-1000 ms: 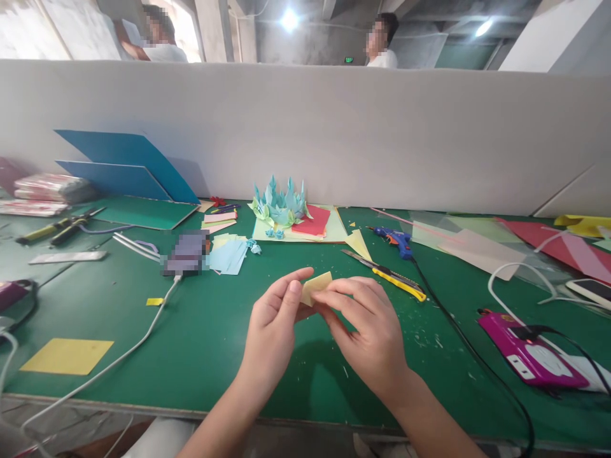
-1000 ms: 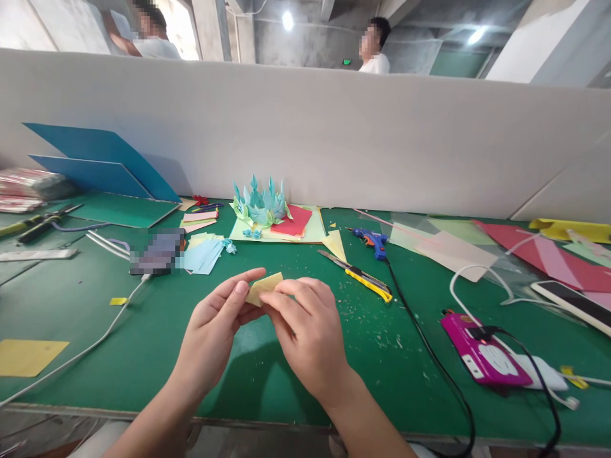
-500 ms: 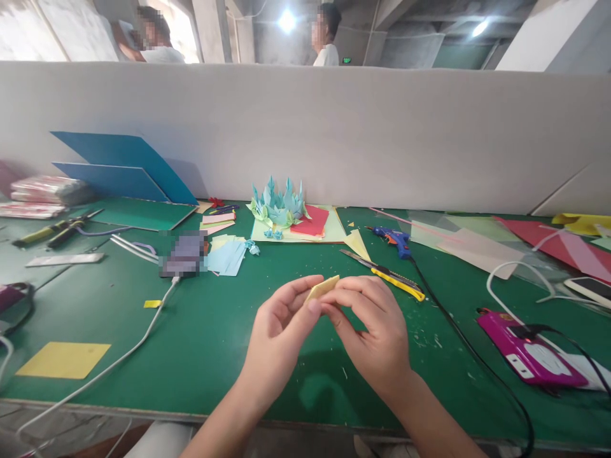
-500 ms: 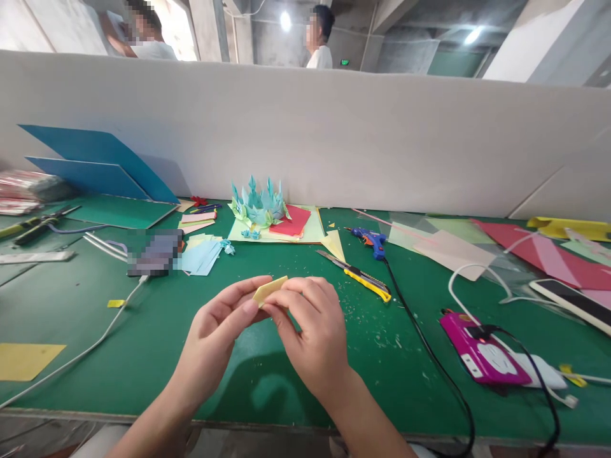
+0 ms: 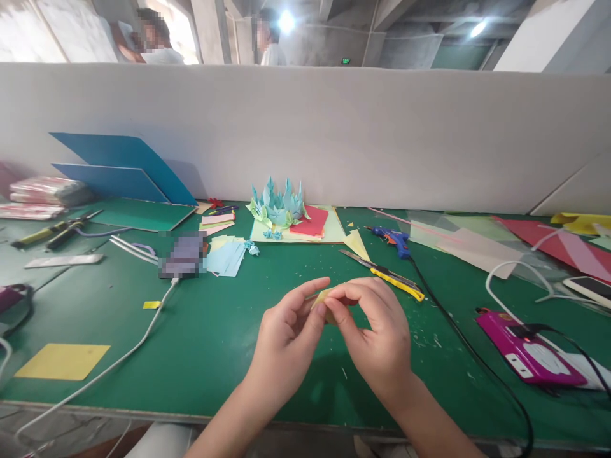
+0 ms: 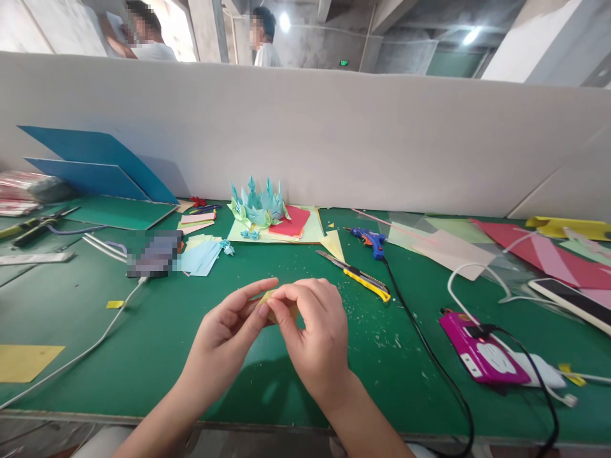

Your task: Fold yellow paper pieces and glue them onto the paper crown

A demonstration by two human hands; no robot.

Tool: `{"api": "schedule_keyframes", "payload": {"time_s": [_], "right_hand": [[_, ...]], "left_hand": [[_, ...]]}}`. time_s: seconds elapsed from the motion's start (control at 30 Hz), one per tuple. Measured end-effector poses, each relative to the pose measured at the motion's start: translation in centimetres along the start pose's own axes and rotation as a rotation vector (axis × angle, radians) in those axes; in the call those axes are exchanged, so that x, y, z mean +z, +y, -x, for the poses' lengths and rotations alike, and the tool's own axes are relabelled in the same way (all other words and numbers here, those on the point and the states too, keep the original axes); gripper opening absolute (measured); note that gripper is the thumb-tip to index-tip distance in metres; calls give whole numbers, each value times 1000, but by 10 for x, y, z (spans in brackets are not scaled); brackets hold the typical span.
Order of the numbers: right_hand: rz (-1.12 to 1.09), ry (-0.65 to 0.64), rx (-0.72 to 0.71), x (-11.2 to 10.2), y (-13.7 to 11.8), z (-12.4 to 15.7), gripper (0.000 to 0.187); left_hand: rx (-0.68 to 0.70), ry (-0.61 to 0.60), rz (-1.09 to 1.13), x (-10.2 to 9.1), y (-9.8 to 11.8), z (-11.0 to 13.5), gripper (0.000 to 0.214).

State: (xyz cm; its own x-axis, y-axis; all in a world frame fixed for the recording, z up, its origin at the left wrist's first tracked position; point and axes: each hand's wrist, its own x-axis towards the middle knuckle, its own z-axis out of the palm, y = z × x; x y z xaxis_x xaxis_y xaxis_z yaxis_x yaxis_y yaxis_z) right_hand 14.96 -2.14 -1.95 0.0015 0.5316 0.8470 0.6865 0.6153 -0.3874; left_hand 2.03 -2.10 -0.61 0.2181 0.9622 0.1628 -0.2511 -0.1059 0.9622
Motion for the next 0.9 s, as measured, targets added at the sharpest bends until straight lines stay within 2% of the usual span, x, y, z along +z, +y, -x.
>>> {"api": "schedule_keyframes", "payload": {"time_s": [0.3, 0.4, 0.57, 0.63, 0.73, 0.77, 0.9], "right_hand": [[-5, 42, 61, 1, -2, 0, 4], [-35, 71, 154, 0, -1, 0, 16], [-257, -49, 306, 0, -2, -1, 8], [-305, -62, 333, 0, -3, -1, 12], [-314, -58, 321, 2, -4, 0, 8], [-296, -29, 304, 2, -3, 1, 3], [-85, 174, 120, -1, 1, 2, 19]], "left_hand": [[58, -2, -118, -1, -2, 2, 30], [110, -7, -163, -2, -3, 2, 30], [173, -13, -235, -5, -2, 2, 31], [135, 0, -197, -3, 0, 1, 32], [-26, 55, -19, 1, 4, 0, 38], [-86, 82, 50, 2, 5, 0, 41], [-241, 169, 229, 2, 6, -4, 43]]}}
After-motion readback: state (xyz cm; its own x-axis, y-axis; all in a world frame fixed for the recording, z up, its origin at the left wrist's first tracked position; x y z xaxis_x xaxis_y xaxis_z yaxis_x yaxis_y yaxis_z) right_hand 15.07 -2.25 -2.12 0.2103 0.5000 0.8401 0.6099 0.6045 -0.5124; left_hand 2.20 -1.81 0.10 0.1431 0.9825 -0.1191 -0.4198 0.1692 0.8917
